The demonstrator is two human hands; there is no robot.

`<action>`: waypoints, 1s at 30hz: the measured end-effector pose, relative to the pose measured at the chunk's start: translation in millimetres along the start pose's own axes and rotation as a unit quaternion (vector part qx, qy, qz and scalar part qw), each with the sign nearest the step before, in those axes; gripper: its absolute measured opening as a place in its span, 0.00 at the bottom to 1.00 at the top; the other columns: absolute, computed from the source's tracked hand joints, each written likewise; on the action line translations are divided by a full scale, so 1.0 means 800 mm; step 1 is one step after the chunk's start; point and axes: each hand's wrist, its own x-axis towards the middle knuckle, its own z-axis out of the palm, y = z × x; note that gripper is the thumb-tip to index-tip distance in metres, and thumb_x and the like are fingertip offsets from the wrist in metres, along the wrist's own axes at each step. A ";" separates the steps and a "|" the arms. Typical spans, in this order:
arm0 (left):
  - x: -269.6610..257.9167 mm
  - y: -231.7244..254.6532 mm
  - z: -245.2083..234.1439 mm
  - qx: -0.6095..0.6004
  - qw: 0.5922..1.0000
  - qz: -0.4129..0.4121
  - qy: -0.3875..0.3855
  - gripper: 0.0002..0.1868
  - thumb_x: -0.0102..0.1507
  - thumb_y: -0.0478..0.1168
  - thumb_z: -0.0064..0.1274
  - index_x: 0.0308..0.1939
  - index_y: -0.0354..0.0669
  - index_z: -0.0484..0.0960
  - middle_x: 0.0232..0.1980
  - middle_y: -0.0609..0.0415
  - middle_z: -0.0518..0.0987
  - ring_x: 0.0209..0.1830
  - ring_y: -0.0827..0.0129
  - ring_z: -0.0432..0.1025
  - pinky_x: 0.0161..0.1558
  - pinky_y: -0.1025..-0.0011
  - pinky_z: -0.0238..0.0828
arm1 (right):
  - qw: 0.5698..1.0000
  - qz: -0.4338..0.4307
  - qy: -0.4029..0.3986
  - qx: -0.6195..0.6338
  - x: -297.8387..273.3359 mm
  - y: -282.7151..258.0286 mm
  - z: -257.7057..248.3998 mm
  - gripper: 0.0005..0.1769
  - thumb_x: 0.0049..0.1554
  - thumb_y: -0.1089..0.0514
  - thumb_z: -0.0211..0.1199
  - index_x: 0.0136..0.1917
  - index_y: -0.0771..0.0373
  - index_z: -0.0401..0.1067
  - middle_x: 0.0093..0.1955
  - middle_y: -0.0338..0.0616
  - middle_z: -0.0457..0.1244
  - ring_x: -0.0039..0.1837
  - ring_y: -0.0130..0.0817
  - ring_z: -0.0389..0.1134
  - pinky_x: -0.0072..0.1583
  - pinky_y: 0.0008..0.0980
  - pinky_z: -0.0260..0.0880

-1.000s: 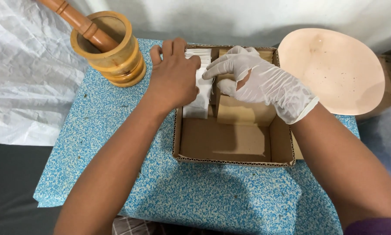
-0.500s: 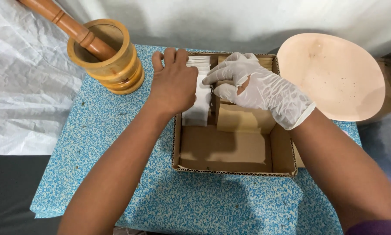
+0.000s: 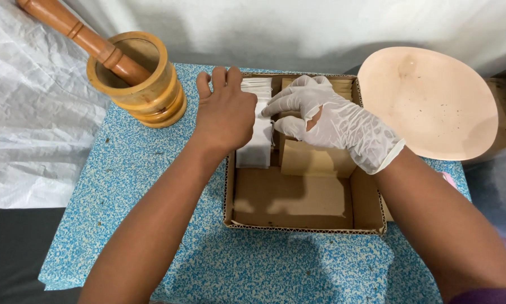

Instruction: Packaging individual tea bags into paper envelopes, sealing them with a heat sealer, and organizing them into a cardboard box.

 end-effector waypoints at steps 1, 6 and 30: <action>0.001 -0.001 -0.001 0.001 1.000 0.001 0.000 0.05 0.52 0.32 0.61 0.31 0.43 0.85 0.48 0.45 0.68 0.55 0.51 0.54 0.60 0.48 0.37 | 1.000 0.000 0.001 0.000 0.000 -0.003 -0.001 0.14 0.51 0.44 0.59 0.52 0.35 0.77 0.56 0.21 0.69 0.65 0.29 0.64 0.63 0.30 0.49; -0.001 0.000 -0.034 -0.060 0.997 -0.015 -0.044 0.08 0.52 0.39 0.66 0.33 0.43 0.86 0.51 0.42 0.69 0.58 0.48 0.54 0.61 0.43 0.33 | 0.999 0.042 -0.023 0.013 0.000 -0.012 -0.006 0.14 0.52 0.42 0.60 0.52 0.35 0.78 0.58 0.21 0.68 0.66 0.28 0.62 0.66 0.32 0.47; -0.008 -0.003 -0.085 -0.102 0.993 -0.017 -0.052 0.05 0.58 0.36 0.58 0.29 0.53 0.79 0.26 0.51 0.77 0.45 0.49 0.68 0.59 0.53 0.45 | 0.995 0.013 0.010 0.102 -0.016 -0.050 -0.040 0.16 0.50 0.51 0.67 0.53 0.46 0.79 0.60 0.33 0.69 0.66 0.33 0.65 0.69 0.33 0.50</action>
